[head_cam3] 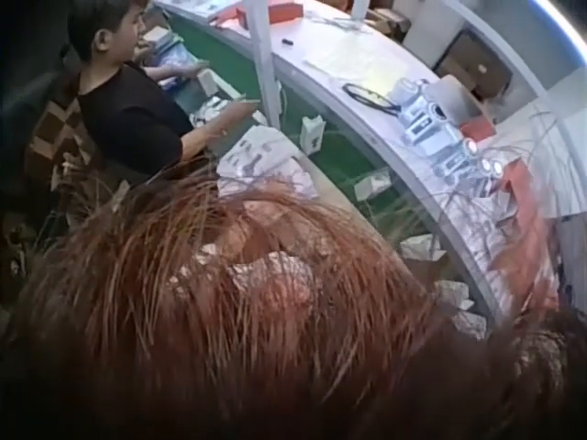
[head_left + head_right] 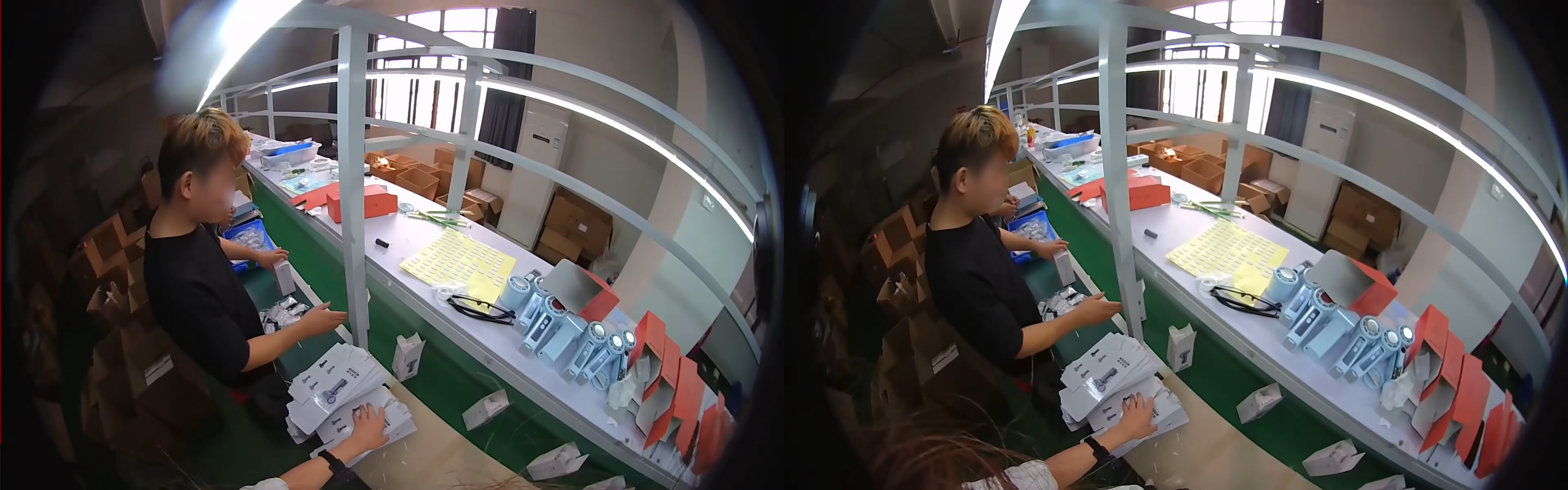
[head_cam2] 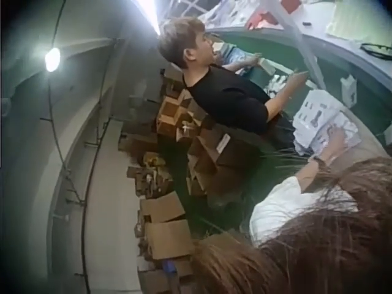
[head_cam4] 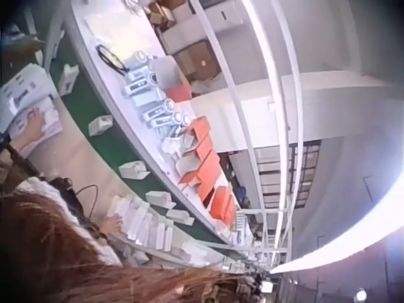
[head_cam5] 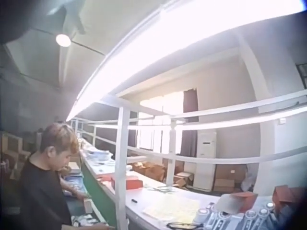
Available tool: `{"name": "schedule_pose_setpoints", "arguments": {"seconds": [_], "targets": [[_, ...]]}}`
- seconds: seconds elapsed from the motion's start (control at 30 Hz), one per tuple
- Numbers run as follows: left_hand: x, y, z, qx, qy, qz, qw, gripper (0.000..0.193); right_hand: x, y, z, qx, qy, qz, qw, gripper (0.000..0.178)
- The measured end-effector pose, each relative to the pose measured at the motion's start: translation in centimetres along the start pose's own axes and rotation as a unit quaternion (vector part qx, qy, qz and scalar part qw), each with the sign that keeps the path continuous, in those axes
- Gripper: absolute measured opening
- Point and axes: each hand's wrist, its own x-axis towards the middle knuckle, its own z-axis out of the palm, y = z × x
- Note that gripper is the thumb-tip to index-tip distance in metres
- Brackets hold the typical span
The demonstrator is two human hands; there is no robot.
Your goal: The person folds a white cardboard box by hand, inserts a paper manual, and closes the box before placing it on the table to repeat the process.
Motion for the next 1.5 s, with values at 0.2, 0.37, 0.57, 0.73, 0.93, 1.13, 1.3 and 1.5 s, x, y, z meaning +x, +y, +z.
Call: {"name": "schedule_pose_setpoints", "arguments": {"seconds": [0.2,0.37,0.57,0.73,0.93,1.13,1.3,1.5], "targets": [[-2.5,4.2,-4.0,0.061,0.058,0.13,0.988,0.049,6.2,-3.6,-9.1,0.259,-0.07,-0.074,0.961,0.049],[-7.4,12.3,-12.2,0.111,0.116,0.411,0.897,0.073,9.3,-8.6,-19.7,0.718,-0.152,-0.239,0.636,0.034],[-3.1,19.0,-12.0,-0.091,0.325,0.638,0.692,0.097,8.4,-13.2,-30.3,0.755,-0.516,-0.004,0.404,0.029],[-1.2,19.0,-8.7,-0.374,0.506,0.543,0.556,0.096,7.7,-15.0,-27.4,0.772,-0.471,-0.108,0.414,0.026],[-3.1,15.2,-11.1,-0.391,0.336,0.464,0.721,0.083,11.1,-15.4,-28.5,0.673,-0.493,-0.195,0.516,0.035],[-5.2,13.8,-17.3,-0.396,0.055,0.262,0.878,0.062,10.3,-18.9,-21.2,0.86,-0.465,-0.147,0.148,0.047],[-7.2,16.5,-19.6,-0.425,0.052,0.129,0.894,0.085,4.5,-21.4,-26.1,0.874,-0.27,-0.127,0.384,0.053],[-6.7,17.4,-17.0,-0.599,0.099,0.079,0.79,0.056,4.0,-22.1,-28.3,0.891,-0.199,-0.126,0.389,0.053]]}}
